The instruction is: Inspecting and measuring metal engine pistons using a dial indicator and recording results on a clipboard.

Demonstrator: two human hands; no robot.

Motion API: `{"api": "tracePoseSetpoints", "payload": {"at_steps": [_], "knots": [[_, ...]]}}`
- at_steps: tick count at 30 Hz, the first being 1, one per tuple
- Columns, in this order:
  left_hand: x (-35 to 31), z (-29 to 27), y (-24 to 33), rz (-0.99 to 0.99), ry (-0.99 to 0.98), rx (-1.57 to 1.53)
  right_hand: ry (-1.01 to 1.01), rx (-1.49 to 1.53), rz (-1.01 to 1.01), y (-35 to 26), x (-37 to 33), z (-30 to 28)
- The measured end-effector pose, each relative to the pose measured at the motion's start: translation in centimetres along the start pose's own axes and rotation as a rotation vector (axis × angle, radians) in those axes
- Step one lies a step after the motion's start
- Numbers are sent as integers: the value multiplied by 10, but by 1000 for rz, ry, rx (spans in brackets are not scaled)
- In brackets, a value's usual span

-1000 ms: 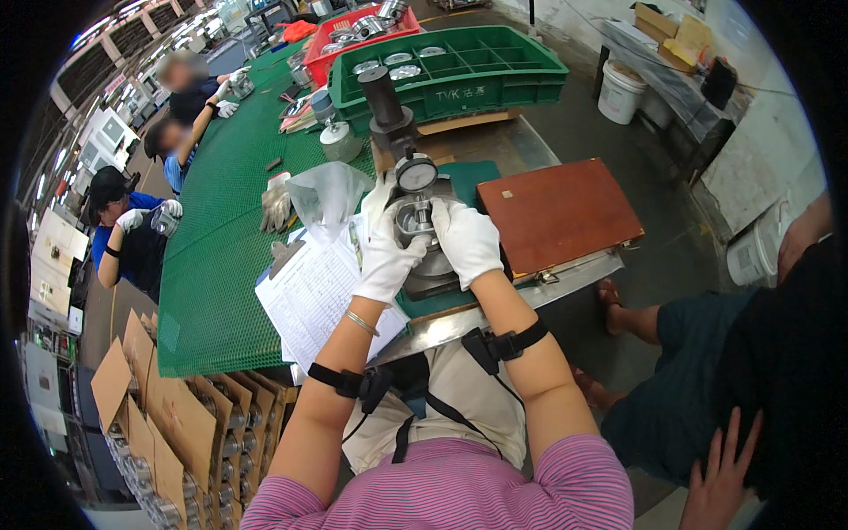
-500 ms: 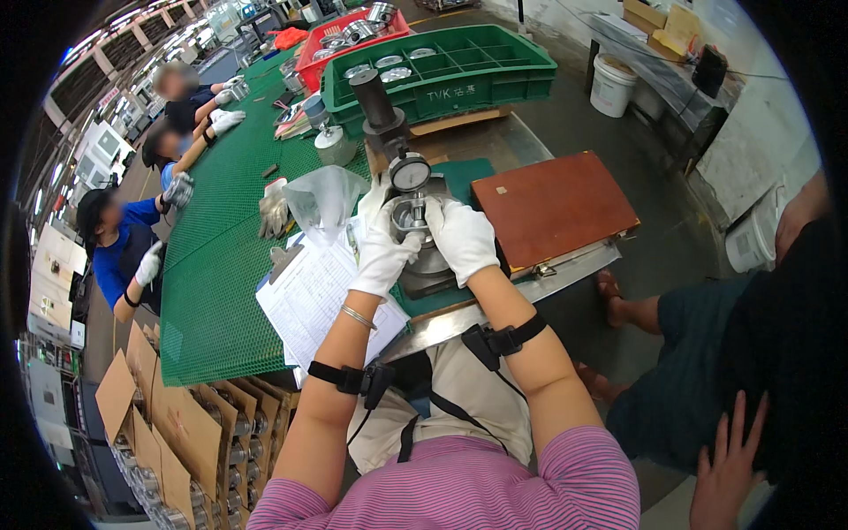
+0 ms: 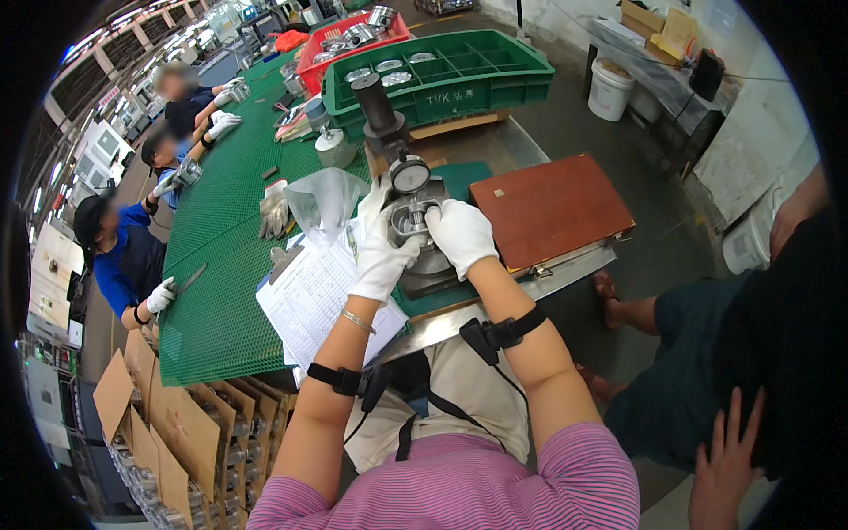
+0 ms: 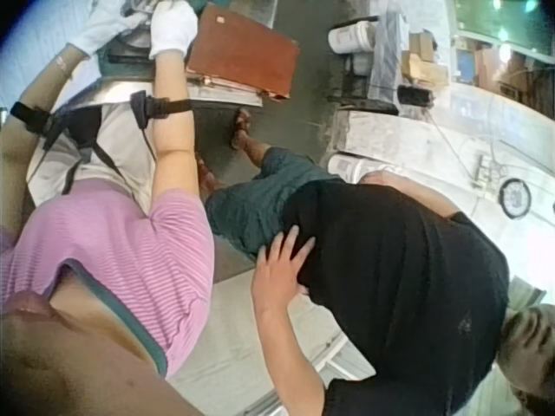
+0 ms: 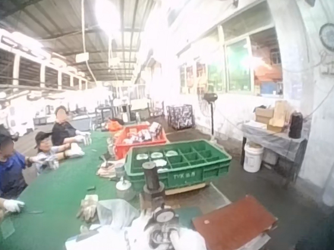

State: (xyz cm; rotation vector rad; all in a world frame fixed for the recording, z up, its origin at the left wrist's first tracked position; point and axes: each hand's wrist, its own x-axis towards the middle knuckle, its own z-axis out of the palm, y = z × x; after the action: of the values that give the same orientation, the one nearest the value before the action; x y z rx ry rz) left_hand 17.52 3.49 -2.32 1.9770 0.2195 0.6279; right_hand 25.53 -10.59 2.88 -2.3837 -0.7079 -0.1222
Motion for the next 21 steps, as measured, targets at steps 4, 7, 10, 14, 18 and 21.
{"api": "tracePoseSetpoints", "payload": {"at_steps": [4, 7, 10, 14, 18, 21], "knots": [[-17, -4, 28, -53, 7, 78, -96, -43, -36, 10, 1, -14], [-36, -13, 47, -124, 111, -68, -154, 56, -141, 5, -11, -26], [-49, -14, 50, -374, 271, -503, -196, 269, -236, 0, -24, -25], [-69, -16, 46, -582, 38, -1583, -206, 304, -290, -20, -48, -31], [-77, -17, 38, -704, 54, -1697, -246, 212, -324, -38, -61, -43], [-81, -11, 47, -667, 235, -1547, -242, 193, -315, -33, -69, -35]]}}
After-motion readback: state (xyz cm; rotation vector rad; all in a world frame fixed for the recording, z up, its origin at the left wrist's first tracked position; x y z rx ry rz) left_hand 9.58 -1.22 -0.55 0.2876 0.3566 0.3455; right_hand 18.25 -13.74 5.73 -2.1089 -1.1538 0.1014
